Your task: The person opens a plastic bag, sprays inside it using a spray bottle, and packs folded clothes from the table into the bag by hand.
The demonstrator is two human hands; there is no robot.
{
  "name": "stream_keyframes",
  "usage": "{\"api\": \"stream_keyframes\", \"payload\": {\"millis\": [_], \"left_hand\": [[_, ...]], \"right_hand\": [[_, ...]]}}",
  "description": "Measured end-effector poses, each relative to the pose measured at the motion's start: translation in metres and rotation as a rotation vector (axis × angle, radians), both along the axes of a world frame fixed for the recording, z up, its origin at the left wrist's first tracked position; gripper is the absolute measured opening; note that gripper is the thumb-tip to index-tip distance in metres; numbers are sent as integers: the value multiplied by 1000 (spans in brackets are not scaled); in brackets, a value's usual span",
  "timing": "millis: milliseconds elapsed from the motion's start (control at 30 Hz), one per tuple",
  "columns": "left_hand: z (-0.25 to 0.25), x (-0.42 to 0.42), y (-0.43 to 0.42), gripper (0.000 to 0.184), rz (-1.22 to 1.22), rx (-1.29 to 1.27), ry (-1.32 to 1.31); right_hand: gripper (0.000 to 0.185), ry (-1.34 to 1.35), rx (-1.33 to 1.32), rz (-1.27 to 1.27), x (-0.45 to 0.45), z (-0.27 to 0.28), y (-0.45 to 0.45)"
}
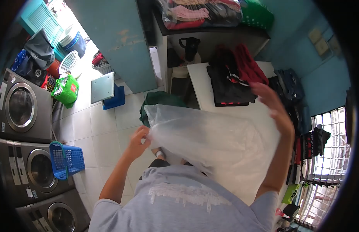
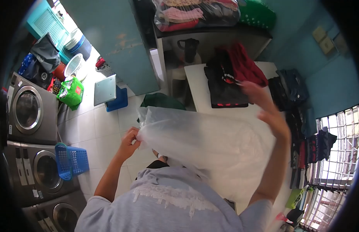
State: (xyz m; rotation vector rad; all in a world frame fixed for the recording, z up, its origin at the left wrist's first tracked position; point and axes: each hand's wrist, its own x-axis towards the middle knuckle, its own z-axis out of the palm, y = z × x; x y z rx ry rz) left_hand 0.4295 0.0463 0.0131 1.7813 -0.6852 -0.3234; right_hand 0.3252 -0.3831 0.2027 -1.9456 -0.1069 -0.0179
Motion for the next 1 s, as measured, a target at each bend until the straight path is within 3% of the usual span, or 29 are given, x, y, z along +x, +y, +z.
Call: {"api": "stream_keyframes", "payload": {"millis": [100,167,300,400,467,567,667,700,800,900,933,1000], "left_hand": [[5,29,2,23,-82,-32,-27],[9,46,3,22,-127,-56,3],[-6,81,15,23,-108,-76,61],[-34,99,24,23,-15,-148,238],[-43,109,22,23,45,-225,416],[-56,111,7,24,54,-268,572],[-56,108,-20,33,116,-383,668],[-55,108,-28,37,154,-436,691],[-107,124,-21,51,471,-95,308],[-140,146,-20,59,575,271,94],[-152,156,-24,61,574,364,12],[-171,177,-36,78,528,558,131]], "right_hand": [[78,228,125,236,111,-57,57],[84,421,52,314,167,-101,100],[91,651,240,423,210,-210,150],[95,673,411,497,189,-230,181],[95,603,591,561,171,-190,200],[80,491,309,277,148,-196,231],[57,497,235,63,138,-246,240],[42,382,216,-59,144,-251,234],[44,351,56,-189,170,-297,176],[41,524,-270,16,208,-283,140],[42,578,-256,113,218,-293,139],[45,688,-220,303,229,-322,149]]}}
